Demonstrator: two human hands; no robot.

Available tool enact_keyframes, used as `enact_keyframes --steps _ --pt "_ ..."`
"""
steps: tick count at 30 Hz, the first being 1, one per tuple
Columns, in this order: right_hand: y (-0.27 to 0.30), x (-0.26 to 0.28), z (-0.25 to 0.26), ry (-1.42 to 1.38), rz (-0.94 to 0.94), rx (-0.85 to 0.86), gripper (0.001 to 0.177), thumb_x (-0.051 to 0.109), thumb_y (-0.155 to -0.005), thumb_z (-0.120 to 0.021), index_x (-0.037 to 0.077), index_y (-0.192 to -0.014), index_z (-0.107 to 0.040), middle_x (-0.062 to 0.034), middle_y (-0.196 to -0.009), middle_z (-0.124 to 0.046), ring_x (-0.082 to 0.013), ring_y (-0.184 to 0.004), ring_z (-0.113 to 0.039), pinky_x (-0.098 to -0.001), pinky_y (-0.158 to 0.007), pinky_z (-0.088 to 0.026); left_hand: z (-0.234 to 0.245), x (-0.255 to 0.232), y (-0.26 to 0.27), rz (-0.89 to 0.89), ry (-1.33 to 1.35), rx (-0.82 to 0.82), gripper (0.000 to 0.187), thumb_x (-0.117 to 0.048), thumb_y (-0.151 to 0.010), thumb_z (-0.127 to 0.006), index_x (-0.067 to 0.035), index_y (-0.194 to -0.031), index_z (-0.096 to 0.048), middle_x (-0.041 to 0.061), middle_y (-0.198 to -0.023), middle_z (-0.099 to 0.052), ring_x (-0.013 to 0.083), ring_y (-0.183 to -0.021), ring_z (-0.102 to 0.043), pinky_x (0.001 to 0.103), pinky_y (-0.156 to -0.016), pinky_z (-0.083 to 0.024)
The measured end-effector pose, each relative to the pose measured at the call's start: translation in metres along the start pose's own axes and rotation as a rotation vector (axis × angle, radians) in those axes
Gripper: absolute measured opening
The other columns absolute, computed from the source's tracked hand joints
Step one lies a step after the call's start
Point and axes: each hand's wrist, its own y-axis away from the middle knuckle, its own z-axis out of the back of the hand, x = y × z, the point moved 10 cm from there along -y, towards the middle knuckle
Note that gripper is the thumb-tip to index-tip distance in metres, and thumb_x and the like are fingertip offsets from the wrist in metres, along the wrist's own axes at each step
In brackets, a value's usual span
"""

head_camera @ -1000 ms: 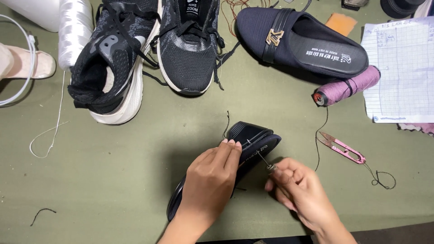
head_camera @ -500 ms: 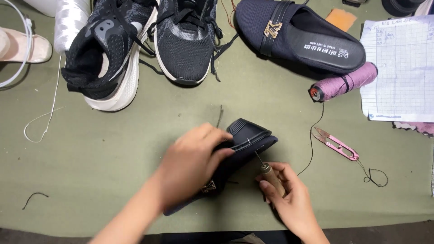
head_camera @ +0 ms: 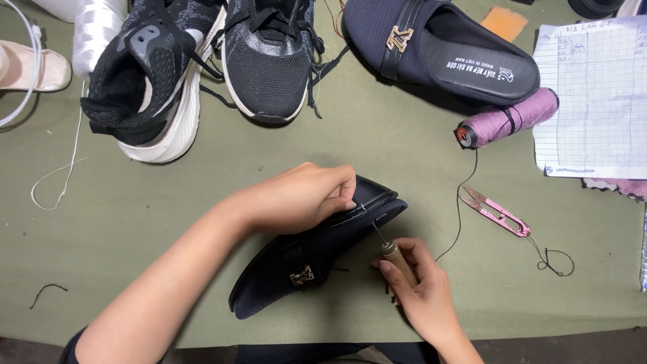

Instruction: Hand-stitching the sole of a black shoe using a stitching awl and thread on a repair bench.

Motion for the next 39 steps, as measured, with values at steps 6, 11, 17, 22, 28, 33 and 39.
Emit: enact_keyframes --steps 6,11,17,22,28,33,39 --pt "-0.001 -0.002 0.0 -0.013 0.032 -0.016 0.016 0.016 -0.09 -0.068 0.012 -0.105 -0.066 -0.003 -0.08 -0.086 -0.0124 -0.05 -0.058 -0.0271 -0.046 -0.055 0.005 -0.008 -0.022 -0.209 -0.196 0.047 0.02 -0.027 -0.097 -0.069 -0.017 -0.08 -0.065 -0.001 -0.065 -0.056 0.0176 -0.067 -0.05 0.033 -0.069 -0.044" --pt "-0.002 -0.001 0.0 0.016 0.04 -0.013 0.015 0.019 -0.09 -0.069 0.013 -0.103 -0.066 -0.0003 -0.079 -0.086 -0.0119 -0.049 -0.06 -0.027 -0.047 -0.056 0.004 -0.017 -0.042 -0.225 -0.207 0.056 0.01 -0.023 -0.095 -0.065 -0.019 -0.087 -0.071 -0.001 -0.073 -0.066 0.0177 -0.076 -0.06 0.033 -0.071 -0.045" --pt "-0.001 0.001 0.0 0.017 0.054 -0.021 0.014 0.019 -0.09 -0.069 0.013 -0.103 -0.066 -0.001 -0.079 -0.087 -0.0112 -0.048 -0.059 -0.0261 -0.047 -0.056 -0.01 -0.032 -0.061 -0.318 -0.286 0.025 0.014 -0.02 -0.093 -0.066 -0.018 -0.079 -0.065 -0.003 -0.088 -0.078 0.0232 -0.085 -0.068 0.039 -0.074 -0.048" --pt "-0.002 0.0 0.001 0.035 0.046 -0.03 0.013 0.017 -0.09 -0.069 0.013 -0.102 -0.066 -0.0007 -0.077 -0.087 -0.0122 -0.048 -0.058 -0.0266 -0.048 -0.055 -0.018 -0.045 -0.038 -0.328 -0.382 -0.113 0.017 -0.014 -0.093 -0.047 -0.01 -0.081 -0.06 0.012 -0.089 -0.064 0.0373 -0.075 -0.06 0.051 -0.063 -0.044" --pt "-0.001 0.001 0.001 0.042 0.014 -0.018 0.012 0.02 -0.091 -0.069 0.014 -0.101 -0.066 0.0 -0.077 -0.086 -0.0128 -0.048 -0.059 -0.0271 -0.048 -0.055 -0.029 -0.064 0.025 -0.468 -0.56 -0.64 0.019 0.003 -0.086 -0.056 -0.012 -0.079 -0.047 0.006 -0.082 -0.048 0.0252 -0.074 -0.05 0.04 -0.059 -0.044" --pt "0.0 0.001 0.0 0.035 -0.042 -0.005 0.014 0.021 -0.091 -0.068 0.014 -0.103 -0.067 0.0 -0.077 -0.085 -0.0135 -0.048 -0.058 -0.0281 -0.047 -0.053 -0.04 -0.061 0.056 -0.449 -0.669 -0.833 0.024 0.009 -0.085 -0.053 -0.012 -0.079 -0.044 0.006 -0.081 -0.043 0.0219 -0.071 -0.041 0.034 -0.061 -0.038" --pt "-0.001 0.006 -0.015 -0.251 0.022 0.122 0.036 0.027 -0.102 -0.049 0.001 -0.114 -0.072 -0.0134 -0.078 -0.076 -0.0132 -0.044 -0.048 -0.0256 -0.041 -0.041 -0.044 -0.05 0.066 -0.384 -0.507 -0.898 0.032 -0.024 -0.108 -0.063 -0.008 -0.085 -0.045 0.008 -0.084 -0.042 0.0248 -0.073 -0.041 0.037 -0.063 -0.037"
